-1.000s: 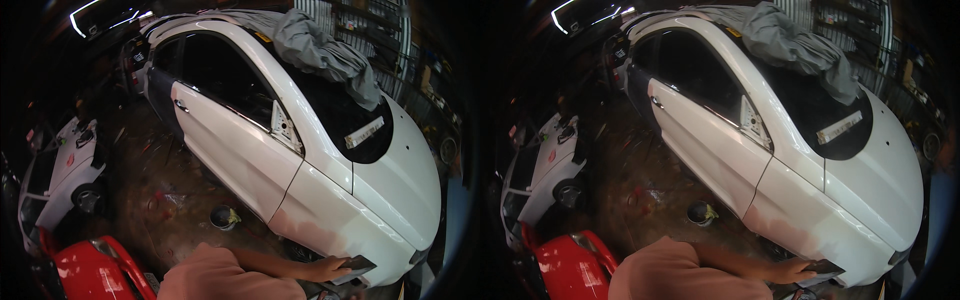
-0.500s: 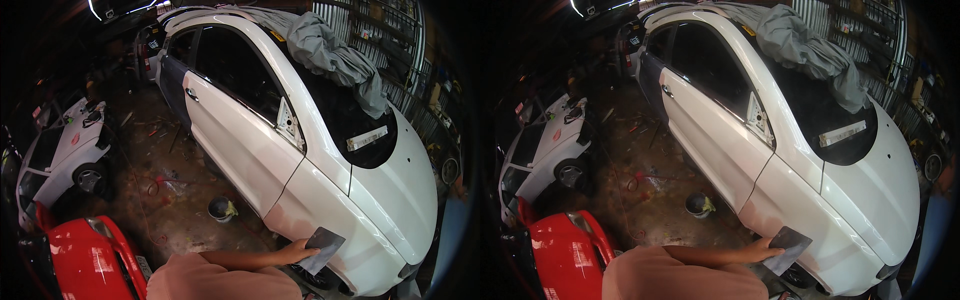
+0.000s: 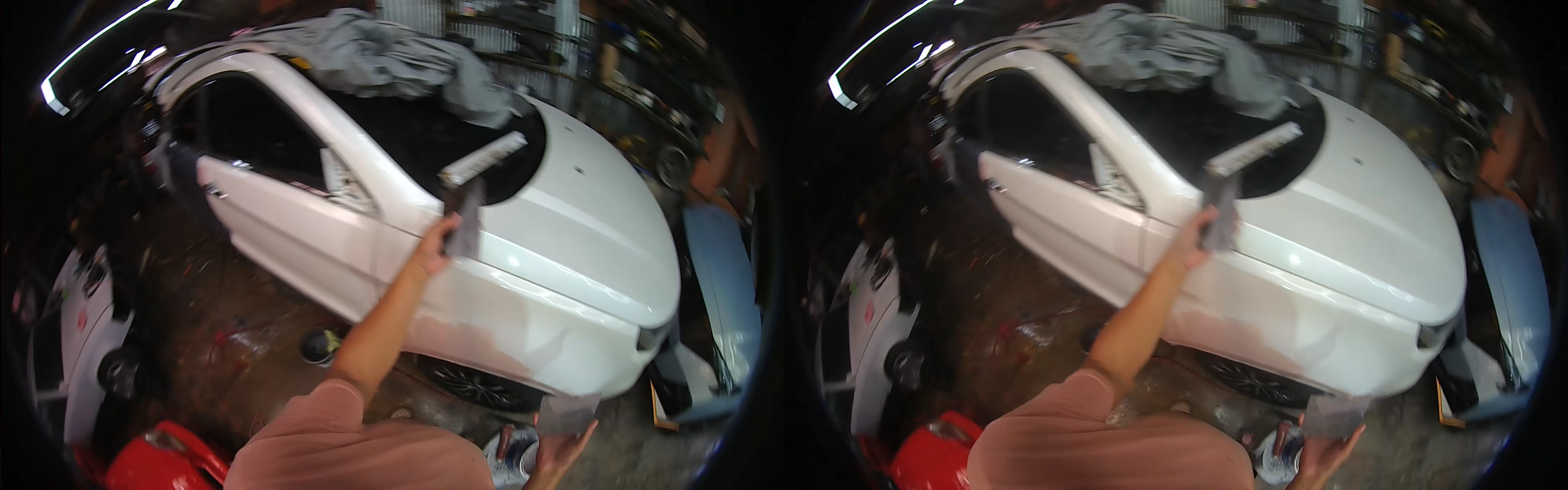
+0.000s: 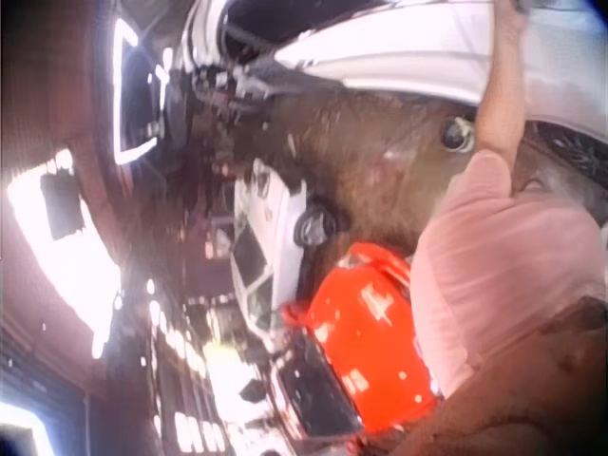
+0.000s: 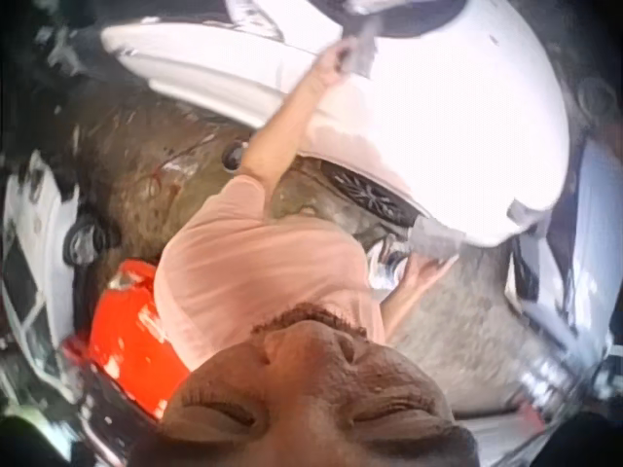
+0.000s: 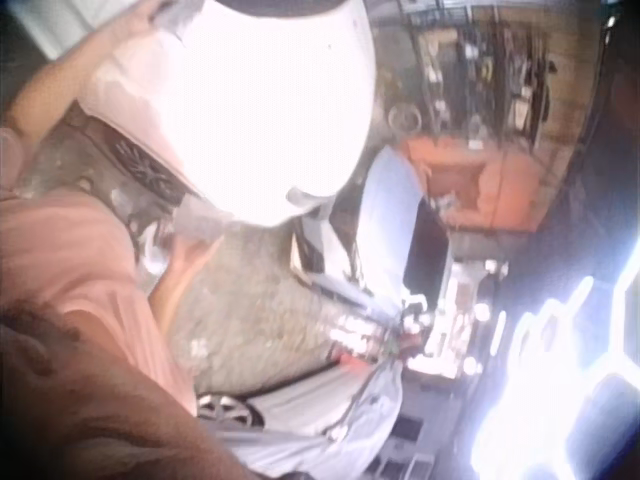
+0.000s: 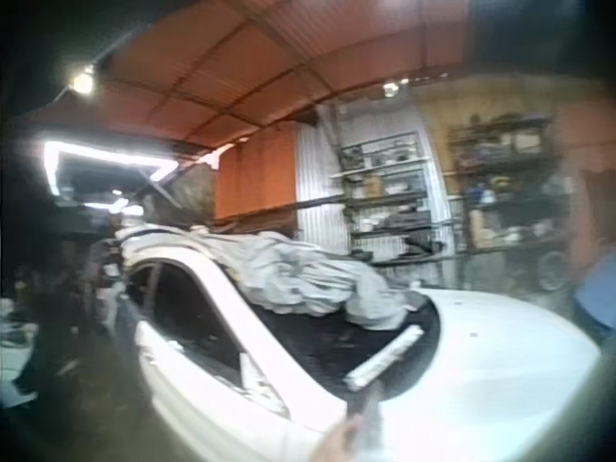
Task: The person kneels beside a white car and uses a sanding block to smooth the surface of the rear fender. They repeatedly rub the sanding block over the panel, occasionally switching hands or adjusting their grip.
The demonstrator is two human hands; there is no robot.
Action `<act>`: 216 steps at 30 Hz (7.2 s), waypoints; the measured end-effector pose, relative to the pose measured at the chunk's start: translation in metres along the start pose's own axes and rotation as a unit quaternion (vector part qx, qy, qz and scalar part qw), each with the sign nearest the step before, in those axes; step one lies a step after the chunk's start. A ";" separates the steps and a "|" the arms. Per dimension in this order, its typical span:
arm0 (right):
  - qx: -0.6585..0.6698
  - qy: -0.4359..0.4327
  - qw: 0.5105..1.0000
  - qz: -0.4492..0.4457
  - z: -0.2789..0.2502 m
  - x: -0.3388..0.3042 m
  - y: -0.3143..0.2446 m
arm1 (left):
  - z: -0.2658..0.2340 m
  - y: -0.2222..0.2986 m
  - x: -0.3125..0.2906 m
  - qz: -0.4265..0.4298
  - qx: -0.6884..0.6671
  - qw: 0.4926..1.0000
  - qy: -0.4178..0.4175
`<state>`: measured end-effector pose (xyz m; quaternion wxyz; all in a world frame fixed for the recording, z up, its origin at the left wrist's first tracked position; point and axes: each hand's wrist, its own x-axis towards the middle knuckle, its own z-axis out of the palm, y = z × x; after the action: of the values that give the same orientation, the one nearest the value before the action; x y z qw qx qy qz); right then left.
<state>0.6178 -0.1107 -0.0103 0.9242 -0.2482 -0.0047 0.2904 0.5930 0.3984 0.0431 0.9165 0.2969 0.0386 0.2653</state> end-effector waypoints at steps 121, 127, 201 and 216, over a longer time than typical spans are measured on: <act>-0.884 -0.017 0.404 -0.233 -0.184 0.103 0.055 | 0.002 -0.074 0.123 -0.188 0.035 0.953 -0.234; -0.865 0.009 0.435 -0.251 -0.161 0.124 0.057 | 0.001 -0.076 0.122 -0.176 0.033 0.960 -0.214; -0.665 0.000 0.745 0.055 -0.179 0.089 0.100 | -0.002 -0.073 0.123 -0.174 0.043 0.961 -0.212; -0.783 -0.119 0.602 0.100 -0.156 0.096 0.107 | 0.000 -0.073 0.125 -0.185 0.039 0.955 -0.228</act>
<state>0.6643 -0.0540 -0.2102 0.3326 -0.8392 -0.3151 0.2930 0.7341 0.4120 0.0124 0.9215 0.3730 -0.1071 0.0143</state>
